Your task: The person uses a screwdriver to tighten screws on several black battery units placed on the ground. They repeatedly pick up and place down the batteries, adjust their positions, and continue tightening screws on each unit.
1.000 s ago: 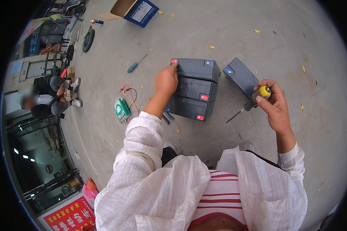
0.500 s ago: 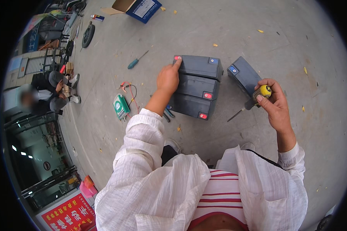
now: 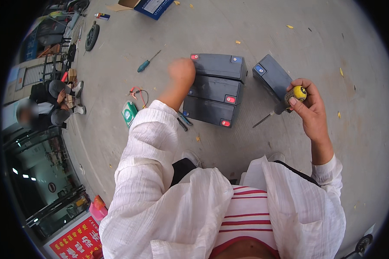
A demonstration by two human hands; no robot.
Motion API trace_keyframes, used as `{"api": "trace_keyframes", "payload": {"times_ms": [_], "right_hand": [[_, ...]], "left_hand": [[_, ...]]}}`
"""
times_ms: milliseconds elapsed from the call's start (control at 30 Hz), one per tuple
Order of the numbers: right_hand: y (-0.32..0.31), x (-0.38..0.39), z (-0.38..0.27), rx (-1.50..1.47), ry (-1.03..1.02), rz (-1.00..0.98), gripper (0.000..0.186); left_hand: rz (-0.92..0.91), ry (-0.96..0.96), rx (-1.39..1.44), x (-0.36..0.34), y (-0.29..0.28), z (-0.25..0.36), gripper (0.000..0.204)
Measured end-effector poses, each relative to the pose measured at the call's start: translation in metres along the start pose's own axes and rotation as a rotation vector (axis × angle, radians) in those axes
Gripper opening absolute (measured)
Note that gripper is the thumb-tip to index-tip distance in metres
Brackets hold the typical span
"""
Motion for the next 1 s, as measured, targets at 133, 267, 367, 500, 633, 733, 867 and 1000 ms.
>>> {"api": "trace_keyframes", "payload": {"times_ms": [133,267,367,500,633,733,867,1000], "right_hand": [[0.0,0.002,-0.002,0.045,-0.043,0.035,0.034],[-0.002,0.0,0.004,0.043,-0.025,-0.006,0.033],[-0.005,-0.003,0.01,0.102,-0.022,-0.008,0.034],[-0.009,-0.005,0.016,0.072,0.012,0.018,0.035],[-0.008,-0.009,0.017,0.084,0.005,-0.001,0.035],[-0.012,-0.009,0.021,0.13,-0.011,0.007,0.035],[-0.013,-0.008,0.022,0.097,0.019,0.009,0.034],[-0.013,-0.01,0.023,0.092,0.015,-0.003,0.034]], "left_hand": [[-0.059,-0.113,0.522,-0.022,0.011,-0.036,0.034],[-0.314,-0.05,0.831,-0.045,0.014,-0.023,0.081],[-0.561,-0.117,0.864,-0.058,0.01,-0.031,0.08],[-0.539,0.025,0.805,-0.078,0.017,-0.045,0.074],[-0.272,0.201,0.689,-0.094,0.018,-0.074,0.045],[-0.191,0.308,0.712,-0.082,-0.007,-0.047,0.029],[-0.267,0.434,0.625,-0.079,-0.016,-0.036,0.022],[-0.204,0.603,0.315,-0.079,-0.027,-0.026,0.017]]}}
Point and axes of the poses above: each hand's wrist, its own x-axis away from the middle knuckle, its own y-axis out of the palm, z = x × y, the point moved 2 cm from there along -x, towards the middle knuckle, and after that the axes turned 2 degrees about -z, right-handed, at the moved point
